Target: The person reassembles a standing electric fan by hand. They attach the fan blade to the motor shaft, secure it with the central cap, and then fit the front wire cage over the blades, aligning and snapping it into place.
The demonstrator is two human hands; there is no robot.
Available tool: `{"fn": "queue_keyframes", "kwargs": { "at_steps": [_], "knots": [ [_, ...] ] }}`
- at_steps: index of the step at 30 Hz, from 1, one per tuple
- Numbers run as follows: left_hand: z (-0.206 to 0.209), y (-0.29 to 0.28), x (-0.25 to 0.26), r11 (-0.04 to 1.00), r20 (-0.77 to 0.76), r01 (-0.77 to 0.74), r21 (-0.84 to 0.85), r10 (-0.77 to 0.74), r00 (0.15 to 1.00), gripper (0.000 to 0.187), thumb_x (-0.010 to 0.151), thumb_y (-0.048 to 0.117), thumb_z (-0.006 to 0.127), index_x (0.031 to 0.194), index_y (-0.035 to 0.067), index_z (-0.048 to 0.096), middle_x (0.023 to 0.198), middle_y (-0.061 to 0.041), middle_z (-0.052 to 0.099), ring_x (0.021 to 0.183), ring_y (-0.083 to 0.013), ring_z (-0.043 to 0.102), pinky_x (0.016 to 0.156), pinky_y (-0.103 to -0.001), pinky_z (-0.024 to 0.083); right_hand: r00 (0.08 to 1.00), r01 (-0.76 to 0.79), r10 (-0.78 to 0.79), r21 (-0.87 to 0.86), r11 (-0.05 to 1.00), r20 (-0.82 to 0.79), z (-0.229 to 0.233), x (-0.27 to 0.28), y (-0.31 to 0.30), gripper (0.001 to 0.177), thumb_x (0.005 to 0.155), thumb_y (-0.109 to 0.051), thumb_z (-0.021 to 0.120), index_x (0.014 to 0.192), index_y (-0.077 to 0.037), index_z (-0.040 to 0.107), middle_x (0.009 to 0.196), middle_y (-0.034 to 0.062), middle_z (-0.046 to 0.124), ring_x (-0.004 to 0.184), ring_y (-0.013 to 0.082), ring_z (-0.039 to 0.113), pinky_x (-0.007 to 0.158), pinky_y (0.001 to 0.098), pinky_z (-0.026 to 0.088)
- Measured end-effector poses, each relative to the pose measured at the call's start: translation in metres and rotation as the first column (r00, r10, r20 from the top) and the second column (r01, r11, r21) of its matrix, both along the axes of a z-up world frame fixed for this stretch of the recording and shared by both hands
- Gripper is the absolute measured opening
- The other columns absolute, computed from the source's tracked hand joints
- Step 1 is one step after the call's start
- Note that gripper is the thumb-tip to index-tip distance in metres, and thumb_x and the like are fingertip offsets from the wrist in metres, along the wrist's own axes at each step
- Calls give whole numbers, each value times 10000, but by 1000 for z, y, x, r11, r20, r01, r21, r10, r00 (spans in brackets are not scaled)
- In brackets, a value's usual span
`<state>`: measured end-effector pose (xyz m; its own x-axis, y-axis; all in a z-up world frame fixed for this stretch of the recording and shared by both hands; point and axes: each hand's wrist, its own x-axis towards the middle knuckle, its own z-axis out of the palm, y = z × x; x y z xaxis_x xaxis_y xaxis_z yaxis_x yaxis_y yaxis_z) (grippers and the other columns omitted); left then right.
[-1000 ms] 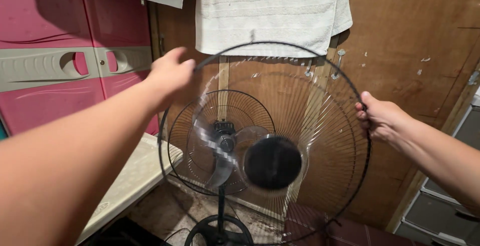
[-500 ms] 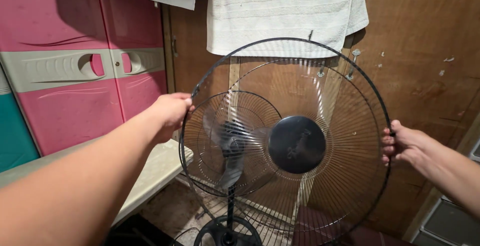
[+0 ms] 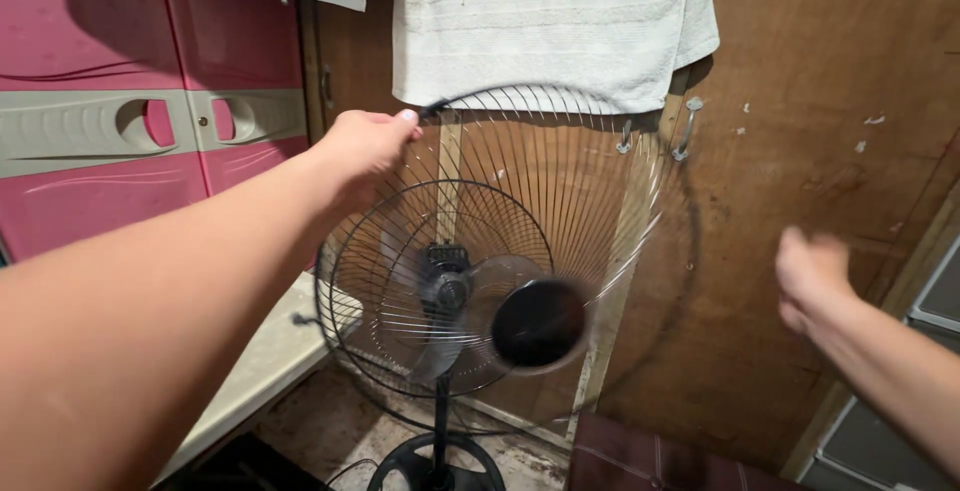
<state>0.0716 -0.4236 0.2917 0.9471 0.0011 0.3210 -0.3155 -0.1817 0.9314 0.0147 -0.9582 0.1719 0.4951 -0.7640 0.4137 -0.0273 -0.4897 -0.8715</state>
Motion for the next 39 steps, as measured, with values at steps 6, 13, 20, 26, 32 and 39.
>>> {"fn": "queue_keyframes", "kwargs": {
  "at_steps": [6, 13, 20, 26, 32, 39],
  "knots": [
    [-8, -14, 4, 980, 27, 45, 194, -51, 998, 347, 996, 388, 618, 938, 69, 741, 661, -18, 465, 611, -149, 383, 549, -368, 363, 842, -434, 539, -596, 676, 0, 80, 11, 82, 510, 1039, -351, 530, 1403, 3, 573, 1347, 136, 634, 1217, 219, 585, 1011, 362, 453],
    [-12, -21, -5, 980, 18, 51, 193, -55, 998, 329, 989, 375, 641, 905, 76, 751, 655, 0, 438, 596, -124, 367, 535, -332, 352, 644, -763, 732, -122, 634, -223, 81, 39, 148, 434, 1047, -383, 465, 1168, -37, 697, 984, 61, 722, 947, 140, 674, 906, 286, 514],
    [-15, -9, -7, 975, 57, 29, 219, -42, 997, 337, 984, 373, 611, 999, 72, 761, 702, 10, 534, 625, -109, 436, 571, -327, 412, 545, -828, 835, 108, 550, -78, 79, 45, 145, 336, 1038, -373, 571, 919, -77, 675, 729, -51, 511, 661, 80, 405, 609, 235, 360],
    [-44, 37, -2, 965, 85, -91, 247, 73, 994, 624, 964, 526, 515, 1286, 5, 636, 1097, -137, 714, 1006, -231, 668, 903, -406, 525, 602, -764, 797, 250, 595, -55, 64, 61, 146, 312, 1014, -380, 618, 877, -101, 646, 695, -44, 495, 614, 86, 398, 574, 246, 356],
    [-106, 79, 4, 974, -83, -100, 205, 119, 989, 1055, 749, 757, 597, 1487, 28, 401, 1433, -186, 556, 1303, -302, 567, 1060, -465, 467, 630, -682, 773, 422, 597, -74, 34, 86, 141, 288, 992, -346, 645, 849, -97, 628, 687, -49, 511, 596, 72, 417, 558, 251, 378],
    [-169, 98, 31, 761, 158, -614, 211, 593, 789, 995, 874, 748, 627, 1484, -12, 426, 1481, -295, 436, 1399, -421, 392, 1122, -514, 331, 590, -671, 803, 504, 543, -81, 3, 112, 131, 299, 992, -363, 639, 837, -107, 615, 665, -58, 492, 580, 71, 398, 549, 254, 357]
  ]
}}
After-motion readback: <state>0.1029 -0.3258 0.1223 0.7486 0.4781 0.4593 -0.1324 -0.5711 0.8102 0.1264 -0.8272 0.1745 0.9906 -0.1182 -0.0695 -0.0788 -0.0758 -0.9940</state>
